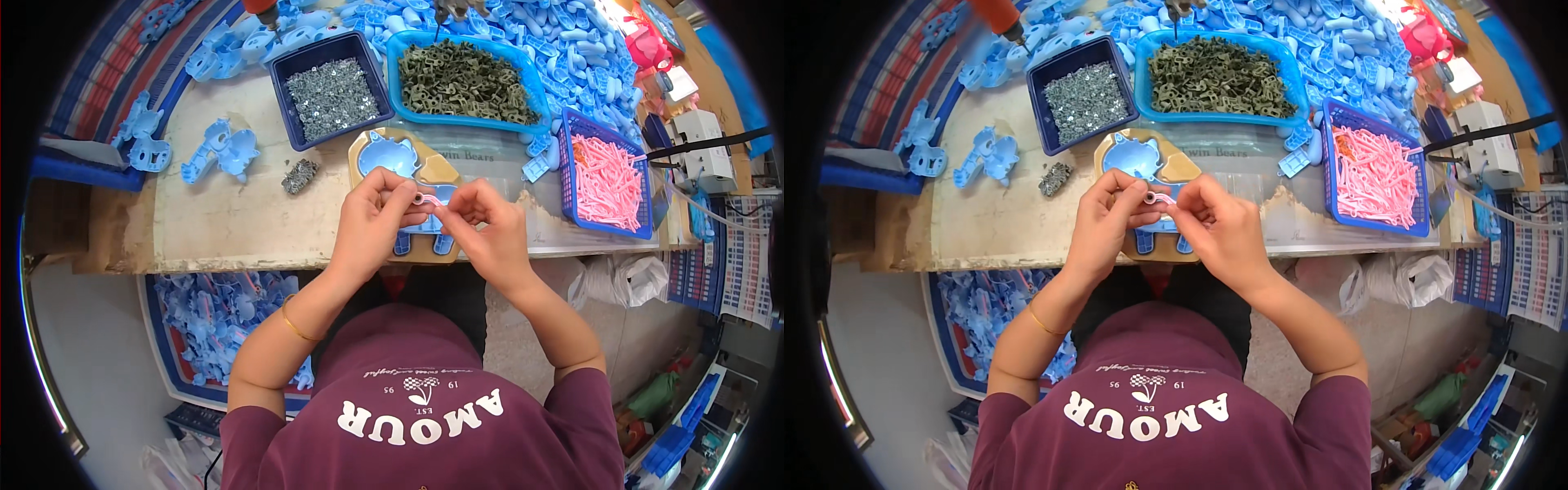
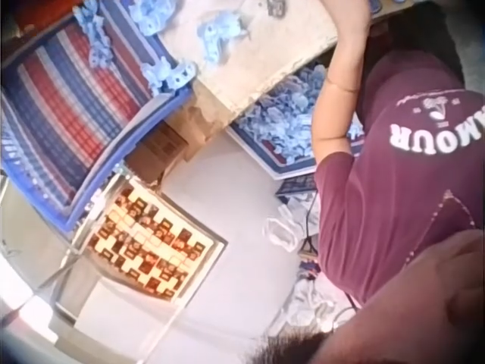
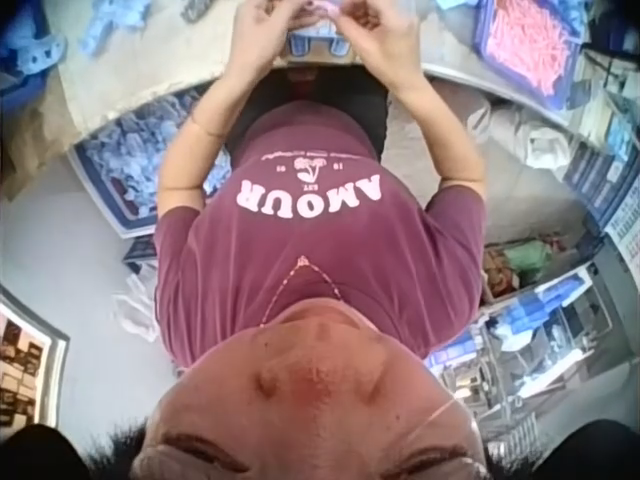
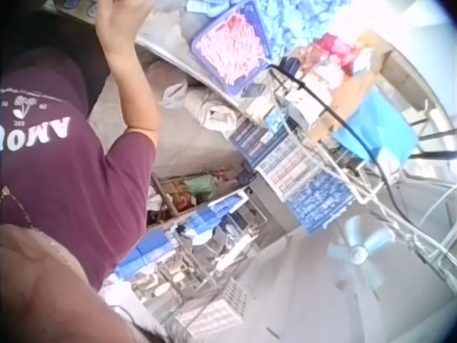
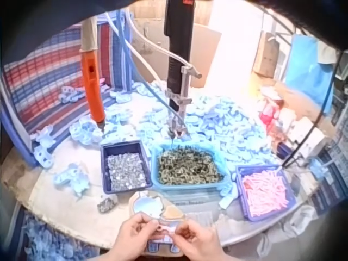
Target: The recorder is assembling small plastic toy components at a factory workstation using jigs and power tools.
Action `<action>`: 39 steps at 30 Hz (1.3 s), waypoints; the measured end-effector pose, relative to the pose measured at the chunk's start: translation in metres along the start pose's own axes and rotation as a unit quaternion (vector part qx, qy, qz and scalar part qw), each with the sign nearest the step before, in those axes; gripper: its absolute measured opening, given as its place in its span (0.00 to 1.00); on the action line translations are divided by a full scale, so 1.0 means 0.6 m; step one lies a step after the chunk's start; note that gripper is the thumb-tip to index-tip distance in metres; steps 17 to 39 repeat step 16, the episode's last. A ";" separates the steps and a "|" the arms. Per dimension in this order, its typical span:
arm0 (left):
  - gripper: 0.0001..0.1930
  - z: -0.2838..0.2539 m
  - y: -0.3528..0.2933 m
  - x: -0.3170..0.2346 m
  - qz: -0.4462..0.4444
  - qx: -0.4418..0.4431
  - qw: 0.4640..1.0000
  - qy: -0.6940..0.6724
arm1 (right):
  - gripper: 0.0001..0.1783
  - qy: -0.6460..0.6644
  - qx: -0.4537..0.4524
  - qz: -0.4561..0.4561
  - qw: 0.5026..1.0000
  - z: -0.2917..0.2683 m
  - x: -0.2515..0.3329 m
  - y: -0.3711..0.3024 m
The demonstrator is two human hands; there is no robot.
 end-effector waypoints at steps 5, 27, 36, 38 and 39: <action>0.08 0.003 -0.006 0.002 -0.043 0.069 0.996 0.024 | 0.11 0.050 0.059 0.020 0.997 -0.004 0.007 0.004; 0.11 -0.013 -0.019 -0.002 -0.105 0.113 0.979 0.136 | 0.12 -0.275 0.069 -0.202 0.938 0.032 0.055 0.008; 0.11 -0.013 -0.019 -0.002 -0.105 0.113 0.979 0.136 | 0.12 -0.275 0.069 -0.202 0.938 0.032 0.055 0.008; 0.11 -0.013 -0.019 -0.002 -0.105 0.113 0.979 0.136 | 0.12 -0.275 0.069 -0.202 0.938 0.032 0.055 0.008; 0.11 -0.013 -0.019 -0.002 -0.105 0.113 0.979 0.136 | 0.12 -0.275 0.069 -0.202 0.938 0.032 0.055 0.008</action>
Point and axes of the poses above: each hand's wrist, its own y-axis towards the middle knuckle, its own z-axis out of the palm, x = y × z, the point moved 10 cm from there along y, towards the middle knuckle, and after that the axes turned 2 degrees about z, right-handed, at the moved point
